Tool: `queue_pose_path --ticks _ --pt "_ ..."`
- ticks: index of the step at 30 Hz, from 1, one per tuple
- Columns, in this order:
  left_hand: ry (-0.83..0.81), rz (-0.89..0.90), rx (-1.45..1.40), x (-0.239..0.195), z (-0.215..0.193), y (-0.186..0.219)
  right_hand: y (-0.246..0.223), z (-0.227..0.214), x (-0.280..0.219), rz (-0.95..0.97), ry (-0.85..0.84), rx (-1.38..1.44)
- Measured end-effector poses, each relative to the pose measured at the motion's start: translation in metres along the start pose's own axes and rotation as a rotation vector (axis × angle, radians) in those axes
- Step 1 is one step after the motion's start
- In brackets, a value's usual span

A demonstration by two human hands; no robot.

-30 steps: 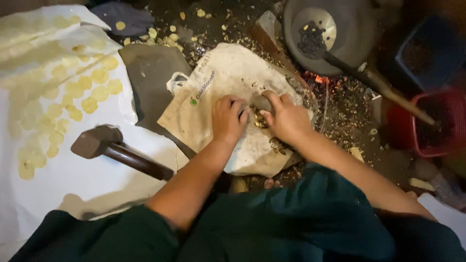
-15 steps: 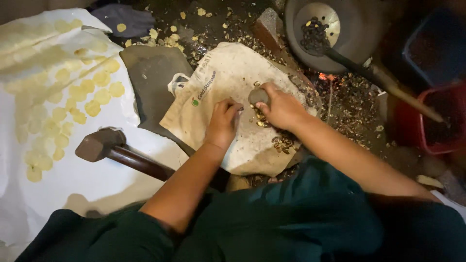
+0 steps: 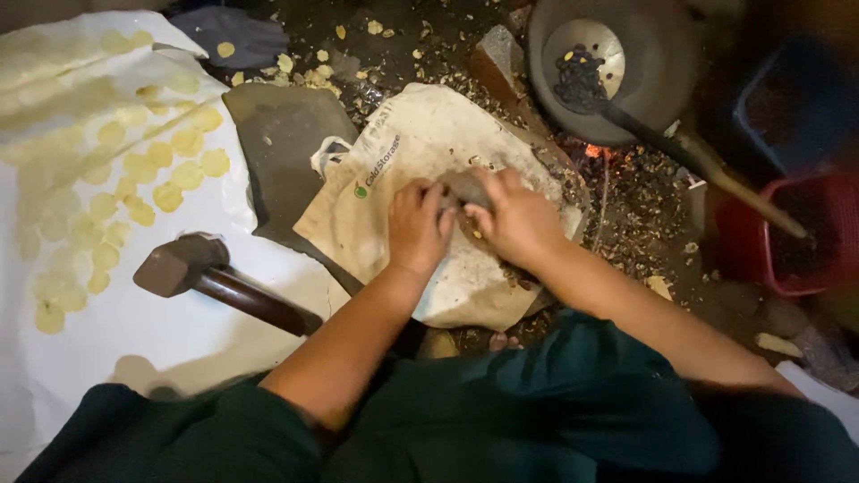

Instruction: The person flattens yellow cassava slices on a white sheet using a hammer. They then use a stone to crush roasted cassava pieces on a cloth bag, separating the crushed material by hand.

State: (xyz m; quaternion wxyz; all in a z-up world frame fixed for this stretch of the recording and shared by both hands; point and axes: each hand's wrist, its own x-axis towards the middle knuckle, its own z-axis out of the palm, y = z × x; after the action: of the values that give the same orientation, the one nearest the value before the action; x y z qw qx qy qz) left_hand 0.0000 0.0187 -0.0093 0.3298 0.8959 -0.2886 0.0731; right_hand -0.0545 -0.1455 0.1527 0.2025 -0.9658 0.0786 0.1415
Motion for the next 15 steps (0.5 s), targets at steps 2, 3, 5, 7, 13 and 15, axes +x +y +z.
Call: queue_pose_path --ticks 2,3,5,7,13,15 --pt "-0.007 0.033 -0.028 -0.011 0.000 -0.013 0.000 0.013 0.000 -0.170 -0.040 -0.206" --pt "-0.006 0.035 -0.023 -0.009 -0.001 -0.015 -0.007 -0.002 -0.002 -0.172 -0.035 -0.203" --pt "-0.073 0.102 -0.118 -0.012 -0.005 -0.020 -0.023 -0.027 -0.009 -0.001 -0.060 -0.108" --pt "-0.099 0.105 -0.139 -0.009 -0.014 -0.019 0.008 0.005 0.008 0.065 -0.093 -0.049" --pt "-0.161 0.093 -0.239 0.001 -0.017 -0.013 0.017 0.010 0.017 0.185 -0.132 0.051" --pt "-0.177 0.086 -0.260 0.006 -0.007 -0.012 0.014 0.010 0.011 0.183 -0.124 -0.005"
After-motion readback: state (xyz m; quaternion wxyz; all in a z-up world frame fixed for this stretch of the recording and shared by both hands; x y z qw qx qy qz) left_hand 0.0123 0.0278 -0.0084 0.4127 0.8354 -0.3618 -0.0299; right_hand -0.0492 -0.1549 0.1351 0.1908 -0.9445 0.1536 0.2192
